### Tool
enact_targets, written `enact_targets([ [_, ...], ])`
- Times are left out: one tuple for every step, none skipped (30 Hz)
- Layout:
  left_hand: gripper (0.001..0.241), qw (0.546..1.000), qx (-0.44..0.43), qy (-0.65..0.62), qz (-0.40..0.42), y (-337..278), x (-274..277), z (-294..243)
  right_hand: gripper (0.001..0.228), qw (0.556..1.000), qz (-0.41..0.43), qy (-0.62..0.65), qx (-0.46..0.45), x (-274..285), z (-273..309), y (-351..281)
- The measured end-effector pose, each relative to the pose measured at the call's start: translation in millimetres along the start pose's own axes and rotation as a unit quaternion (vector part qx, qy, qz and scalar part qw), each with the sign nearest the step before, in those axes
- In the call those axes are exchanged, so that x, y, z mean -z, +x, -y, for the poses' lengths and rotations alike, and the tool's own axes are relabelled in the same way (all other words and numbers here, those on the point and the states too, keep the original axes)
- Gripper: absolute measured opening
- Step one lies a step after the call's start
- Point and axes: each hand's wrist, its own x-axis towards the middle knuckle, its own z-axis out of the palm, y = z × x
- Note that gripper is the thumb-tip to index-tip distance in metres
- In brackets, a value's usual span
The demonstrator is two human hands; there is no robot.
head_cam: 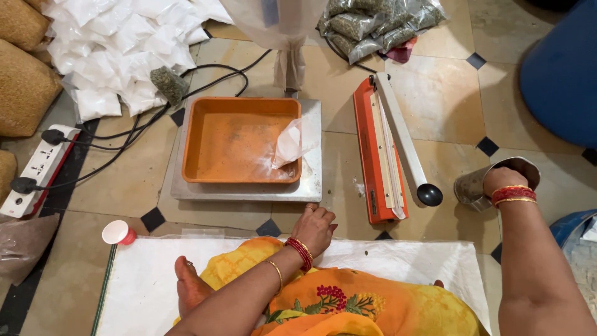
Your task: Weighing and sealing small bags of grains or powder using a scale and a heat sealer.
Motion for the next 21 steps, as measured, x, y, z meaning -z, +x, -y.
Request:
enact_targets([
  [0.016, 1.000, 0.000, -0.008, -0.006, 0, 0, 0, 0.026, 1.000, -0.005, -0.015, 0.013, -7, -2, 8],
  [0.017, 1.000, 0.001, -0.016, -0.011, 0, 1, 0, 0.027, 0.999, -0.009, -0.029, 0.027, -13, -5, 17],
  [0.017, 1.000, 0.000, -0.016, -0.012, 0, 0, 0, 0.027, 0.999, -0.010, -0.030, 0.027, -20, -8, 21],
  [0.017, 1.000, 0.001, -0.018, -0.006, -1, -1, 0, 0.028, 0.999, -0.031, -0.020, 0.038, -27, -11, 26],
  [0.017, 1.000, 0.002, -0.020, 0.000, 0, -2, 1, 0.030, 0.997, -0.052, -0.012, 0.049, -32, -14, 31],
  [0.017, 1.000, 0.002, -0.020, -0.002, 0, -1, 1, 0.030, 0.997, -0.054, -0.013, 0.049, -39, -16, 35],
  [0.016, 1.000, 0.002, -0.019, 0.003, 0, -1, 1, 0.028, 0.996, -0.077, 0.012, 0.047, -46, -18, 38],
  [0.016, 1.000, 0.003, -0.018, 0.008, 0, -1, 1, 0.028, 0.993, -0.101, 0.038, 0.045, -53, -21, 42],
  [0.016, 1.000, 0.003, -0.019, 0.007, 0, -3, 2, 0.028, 0.993, -0.102, 0.037, 0.045, -49, -19, 35],
  [0.015, 1.000, 0.001, -0.015, 0.011, 1, -4, 3, 0.028, 0.990, -0.115, 0.078, 0.026, -44, -17, 29],
  [0.015, 1.000, -0.002, -0.011, 0.015, 0, -5, 3, 0.028, 0.985, -0.128, 0.120, 0.008, -41, -15, 21],
  [0.015, 1.000, -0.002, -0.012, 0.015, 0, -7, 4, 0.028, 0.985, -0.127, 0.120, 0.008, -42, -16, 19],
  [0.014, 1.000, -0.001, -0.011, 0.017, 0, -8, 5, 0.029, 0.981, -0.136, 0.139, -0.003, -43, -16, 17],
  [0.014, 1.000, 0.000, -0.009, 0.018, 0, -9, 7, 0.029, 0.977, -0.144, 0.157, -0.014, -44, -16, 15],
  [0.014, 1.000, -0.001, -0.009, 0.017, 0, -8, 6, 0.029, 0.977, -0.145, 0.157, -0.015, -43, -17, 11],
  [0.014, 1.000, 0.003, -0.009, 0.012, 1, -6, 6, 0.029, 0.973, -0.162, 0.164, -0.007, -43, -17, 7],
  [0.013, 1.000, 0.007, -0.011, 0.009, 0, -6, 5, 0.030, 0.969, -0.178, 0.170, 0.000, -43, -19, 1],
  [0.013, 1.000, 0.007, -0.012, 0.009, 1, -4, 6, 0.030, 0.969, -0.178, 0.169, -0.001, -39, -18, -8],
  [0.014, 1.000, 0.008, -0.018, 0.006, 1, -4, 6, 0.030, 0.965, -0.191, 0.178, 0.005, -36, -18, -20],
  [0.014, 1.000, 0.010, -0.024, 0.002, 1, -4, 6, 0.031, 0.961, -0.204, 0.186, 0.011, -33, -18, -31],
  [0.014, 1.000, 0.009, -0.027, 0.004, 2, -5, 7, 0.031, 0.962, -0.203, 0.184, 0.008, -33, -18, -42],
])
